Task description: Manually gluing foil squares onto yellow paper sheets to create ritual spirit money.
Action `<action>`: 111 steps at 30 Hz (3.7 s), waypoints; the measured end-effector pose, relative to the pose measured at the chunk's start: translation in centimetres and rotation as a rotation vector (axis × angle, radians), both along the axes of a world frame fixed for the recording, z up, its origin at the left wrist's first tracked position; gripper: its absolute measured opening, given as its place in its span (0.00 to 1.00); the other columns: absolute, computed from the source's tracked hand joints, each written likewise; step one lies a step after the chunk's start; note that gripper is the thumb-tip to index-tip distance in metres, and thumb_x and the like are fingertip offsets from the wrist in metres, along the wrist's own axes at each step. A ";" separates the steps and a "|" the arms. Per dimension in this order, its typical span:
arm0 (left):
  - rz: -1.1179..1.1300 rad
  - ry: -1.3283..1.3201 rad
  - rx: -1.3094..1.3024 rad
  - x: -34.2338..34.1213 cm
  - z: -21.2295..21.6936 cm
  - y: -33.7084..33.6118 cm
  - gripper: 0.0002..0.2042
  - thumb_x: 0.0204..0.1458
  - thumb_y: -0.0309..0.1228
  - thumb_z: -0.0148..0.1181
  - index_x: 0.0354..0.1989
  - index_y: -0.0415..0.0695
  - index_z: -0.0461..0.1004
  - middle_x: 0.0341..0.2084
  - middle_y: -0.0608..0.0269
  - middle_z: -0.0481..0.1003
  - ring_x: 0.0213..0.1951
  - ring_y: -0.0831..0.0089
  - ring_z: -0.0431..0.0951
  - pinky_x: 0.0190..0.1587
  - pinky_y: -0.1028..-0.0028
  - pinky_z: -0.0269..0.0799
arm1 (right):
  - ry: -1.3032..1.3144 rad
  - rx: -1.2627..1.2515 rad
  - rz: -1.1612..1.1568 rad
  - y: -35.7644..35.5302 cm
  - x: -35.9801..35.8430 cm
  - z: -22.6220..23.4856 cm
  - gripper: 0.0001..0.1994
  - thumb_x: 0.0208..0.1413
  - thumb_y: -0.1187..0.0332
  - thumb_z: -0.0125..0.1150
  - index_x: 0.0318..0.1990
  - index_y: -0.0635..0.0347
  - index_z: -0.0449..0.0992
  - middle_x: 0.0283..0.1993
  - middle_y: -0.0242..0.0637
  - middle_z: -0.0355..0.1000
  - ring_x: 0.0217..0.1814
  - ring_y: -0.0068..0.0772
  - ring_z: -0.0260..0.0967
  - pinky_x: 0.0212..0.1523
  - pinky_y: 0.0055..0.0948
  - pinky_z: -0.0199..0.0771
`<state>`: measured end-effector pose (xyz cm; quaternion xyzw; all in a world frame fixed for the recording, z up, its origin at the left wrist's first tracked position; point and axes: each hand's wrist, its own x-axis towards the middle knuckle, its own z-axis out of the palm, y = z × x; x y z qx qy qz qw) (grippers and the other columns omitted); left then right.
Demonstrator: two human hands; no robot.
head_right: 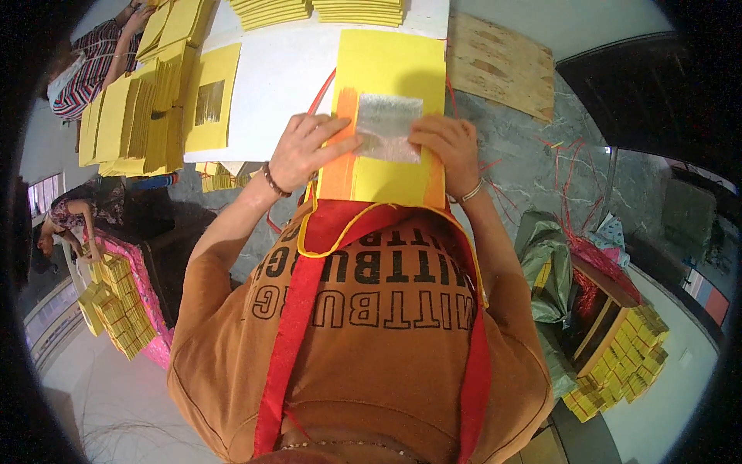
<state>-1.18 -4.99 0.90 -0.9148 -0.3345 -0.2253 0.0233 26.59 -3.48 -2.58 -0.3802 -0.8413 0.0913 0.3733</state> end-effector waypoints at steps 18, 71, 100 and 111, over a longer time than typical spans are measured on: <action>0.566 -0.524 -0.930 1.9 -2.4 4.0 0.16 0.52 0.40 0.52 0.27 0.37 0.68 0.14 0.52 0.69 0.18 0.61 0.71 0.22 0.66 0.63 | 0.713 -0.736 -0.270 1.3 -3.0 0.0 0.21 0.53 0.71 0.53 0.56 0.60 0.62 0.30 0.36 0.71 0.29 0.22 0.66 0.29 0.24 0.65; 0.004 0.375 0.022 6.3 -1.3 3.8 0.28 0.44 0.30 0.51 0.56 0.35 0.59 0.49 0.36 0.64 0.49 0.48 0.67 0.48 0.60 0.65 | 0.535 -0.863 -0.083 0.9 -1.4 -4.3 0.23 0.58 0.67 0.44 0.61 0.55 0.56 0.66 0.47 0.42 0.70 0.42 0.34 0.66 0.36 0.36; 0.466 0.354 -0.251 -17.6 -11.3 14.6 0.26 0.53 0.49 0.46 0.62 0.66 0.53 0.63 0.65 0.52 0.62 0.58 0.51 0.60 0.56 0.47 | 0.429 -0.683 -0.126 1.3 -2.9 -2.3 0.22 0.47 0.78 0.56 0.53 0.64 0.66 0.68 0.44 0.37 0.69 0.41 0.38 0.64 0.34 0.46; 0.492 0.467 -0.368 -17.6 -11.0 14.7 0.26 0.55 0.56 0.34 0.63 0.68 0.48 0.66 0.64 0.43 0.65 0.58 0.43 0.64 0.54 0.38 | 0.461 -0.683 -0.128 1.2 -2.9 -3.0 0.20 0.48 0.78 0.55 0.52 0.64 0.66 0.68 0.42 0.37 0.70 0.40 0.37 0.64 0.34 0.45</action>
